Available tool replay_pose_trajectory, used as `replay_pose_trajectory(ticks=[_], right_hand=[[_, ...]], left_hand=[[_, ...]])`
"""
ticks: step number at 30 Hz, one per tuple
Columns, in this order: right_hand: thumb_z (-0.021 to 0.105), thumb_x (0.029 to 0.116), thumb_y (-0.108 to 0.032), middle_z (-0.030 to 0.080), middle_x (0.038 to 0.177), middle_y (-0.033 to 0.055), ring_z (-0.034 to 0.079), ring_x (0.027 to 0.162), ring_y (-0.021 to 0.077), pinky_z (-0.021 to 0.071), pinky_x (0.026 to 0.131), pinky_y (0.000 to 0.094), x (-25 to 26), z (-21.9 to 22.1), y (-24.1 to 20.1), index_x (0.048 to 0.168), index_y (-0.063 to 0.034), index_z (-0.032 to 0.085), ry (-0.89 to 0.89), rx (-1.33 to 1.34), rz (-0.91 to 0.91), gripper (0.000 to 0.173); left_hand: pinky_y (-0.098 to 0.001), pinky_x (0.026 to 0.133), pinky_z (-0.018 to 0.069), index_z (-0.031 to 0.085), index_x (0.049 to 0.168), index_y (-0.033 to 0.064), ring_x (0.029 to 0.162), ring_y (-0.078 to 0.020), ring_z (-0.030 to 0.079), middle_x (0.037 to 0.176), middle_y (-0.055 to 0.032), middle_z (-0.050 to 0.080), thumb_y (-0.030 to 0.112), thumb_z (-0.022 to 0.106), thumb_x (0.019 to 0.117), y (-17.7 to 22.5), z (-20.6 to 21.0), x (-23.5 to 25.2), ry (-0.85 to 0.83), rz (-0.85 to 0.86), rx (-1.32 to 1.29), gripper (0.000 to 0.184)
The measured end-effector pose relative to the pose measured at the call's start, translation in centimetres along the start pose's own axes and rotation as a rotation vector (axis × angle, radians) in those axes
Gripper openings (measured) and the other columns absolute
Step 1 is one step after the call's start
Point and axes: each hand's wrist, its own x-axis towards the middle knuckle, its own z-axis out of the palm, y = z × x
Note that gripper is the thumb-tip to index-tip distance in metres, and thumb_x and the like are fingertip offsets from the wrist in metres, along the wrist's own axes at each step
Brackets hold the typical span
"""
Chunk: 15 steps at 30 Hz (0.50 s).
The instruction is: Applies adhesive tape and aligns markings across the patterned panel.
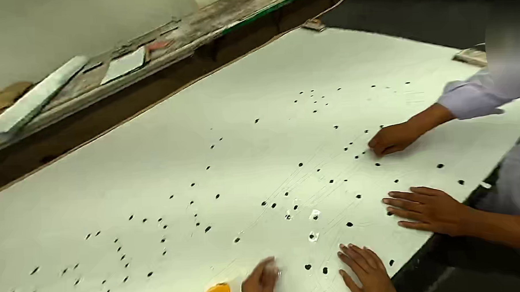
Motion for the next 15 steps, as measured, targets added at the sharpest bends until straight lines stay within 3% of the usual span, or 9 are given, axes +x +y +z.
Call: replay_pose_trajectory(ticks=[2,5,10,12,15], right_hand=[[0.051,0.1031,-0.041,0.067,0.138,0.0012,0.059,0.132,0.0278,0.0409,0.110,0.0581,-0.1,1.0,1.0,0.125,-0.0183,0.074,0.081,-0.021,-0.043,0.038],[0.053,0.1025,-0.038,0.067,0.138,0.0015,0.059,0.132,0.0271,0.0401,0.111,0.0560,-0.1,0.6,1.0,0.125,-0.0183,0.074,0.069,-0.023,-0.038,0.037],[0.051,0.1027,-0.037,0.067,0.137,0.0006,0.059,0.132,0.0256,0.0386,0.112,0.0536,-0.1,0.7,1.0,0.124,-0.0190,0.074,0.083,-0.046,-0.042,0.036],[0.050,0.1033,-0.039,0.068,0.137,-0.0011,0.059,0.132,0.0234,0.0389,0.112,0.0512,-0.1,0.9,1.2,0.124,-0.0211,0.074,0.103,-0.059,-0.044,0.037],[0.048,0.1033,-0.041,0.068,0.136,-0.0030,0.059,0.131,0.0212,0.0400,0.112,0.0492,-0.2,1.2,1.3,0.123,-0.0228,0.074,0.130,-0.078,-0.043,0.037]], left_hand=[[-0.0462,0.078,0.0601,0.066,0.125,-0.0034,0.077,-0.0237,0.071,0.087,-0.0133,0.073,0.016,0.067,0.0961,0.8,-0.3,6.3,0.011,-0.032,0.041,0.035],[-0.0480,0.080,0.0592,0.063,0.120,-0.0067,0.082,-0.0275,0.071,0.092,-0.0169,0.072,0.016,0.069,0.0967,2.0,-0.4,12.9,0.037,-0.162,-0.032,0.033],[-0.0490,0.076,0.0576,0.057,0.122,-0.0062,0.079,-0.0295,0.070,0.091,-0.0186,0.071,0.017,0.071,0.0977,3.0,1.5,18.5,0.043,-0.241,-0.108,0.036],[-0.0558,0.080,0.0555,0.062,0.118,-0.0050,0.084,-0.0348,0.069,0.091,-0.0201,0.071,0.025,0.074,0.0951,3.3,2.0,19.5,-0.009,-0.257,0.053,0.040],[-0.0659,0.088,0.0513,0.069,0.112,-0.0004,0.102,-0.0434,0.067,0.104,-0.0240,0.070,0.044,0.071,0.0943,4.6,1.5,19.9,-0.109,-0.358,0.361,0.048]])
